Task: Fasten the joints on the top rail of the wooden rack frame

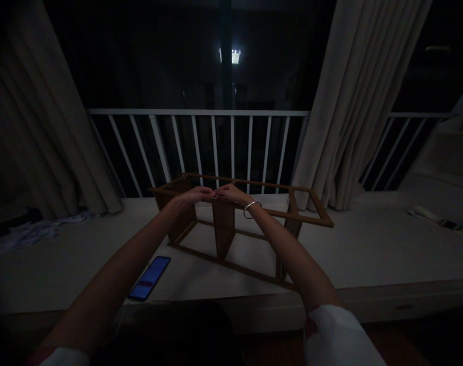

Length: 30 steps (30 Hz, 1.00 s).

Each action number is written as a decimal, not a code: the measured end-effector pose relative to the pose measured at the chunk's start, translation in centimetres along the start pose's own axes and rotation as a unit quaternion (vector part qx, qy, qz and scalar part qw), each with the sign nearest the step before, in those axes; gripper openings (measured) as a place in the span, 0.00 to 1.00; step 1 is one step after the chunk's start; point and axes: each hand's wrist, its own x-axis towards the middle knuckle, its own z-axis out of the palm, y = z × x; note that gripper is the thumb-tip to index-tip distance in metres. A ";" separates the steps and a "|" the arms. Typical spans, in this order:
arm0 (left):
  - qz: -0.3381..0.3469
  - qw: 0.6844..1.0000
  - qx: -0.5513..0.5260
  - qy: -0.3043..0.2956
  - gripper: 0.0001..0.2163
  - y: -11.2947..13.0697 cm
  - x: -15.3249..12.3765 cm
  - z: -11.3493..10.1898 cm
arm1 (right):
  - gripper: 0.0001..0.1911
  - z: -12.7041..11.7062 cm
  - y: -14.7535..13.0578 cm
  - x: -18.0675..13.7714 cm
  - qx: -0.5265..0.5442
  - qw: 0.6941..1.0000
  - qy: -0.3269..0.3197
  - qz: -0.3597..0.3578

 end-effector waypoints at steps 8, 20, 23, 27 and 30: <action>0.012 1.000 -0.016 -0.003 0.15 -0.1 -0.2 -0.1 | 0.14 0.0 -0.3 -0.2 0.010 1.000 -0.023 -0.011; -0.039 0.999 -0.002 -0.001 0.12 0.0 0.0 -0.3 | 0.16 0.0 -0.4 -0.5 -0.015 1.000 -0.018 -0.005; -0.048 0.999 -0.007 0.001 0.13 0.0 0.2 -0.4 | 0.17 0.0 -0.1 -0.3 -0.010 1.000 -0.019 -0.014; -0.055 0.998 -0.009 -0.010 0.17 -0.2 0.2 -0.4 | 0.16 0.0 0.1 -0.2 0.011 0.999 -0.032 -0.022; -0.057 0.998 -0.009 -0.016 0.18 -0.1 0.2 -0.3 | 0.16 0.0 0.2 -0.2 0.014 0.999 -0.035 -0.016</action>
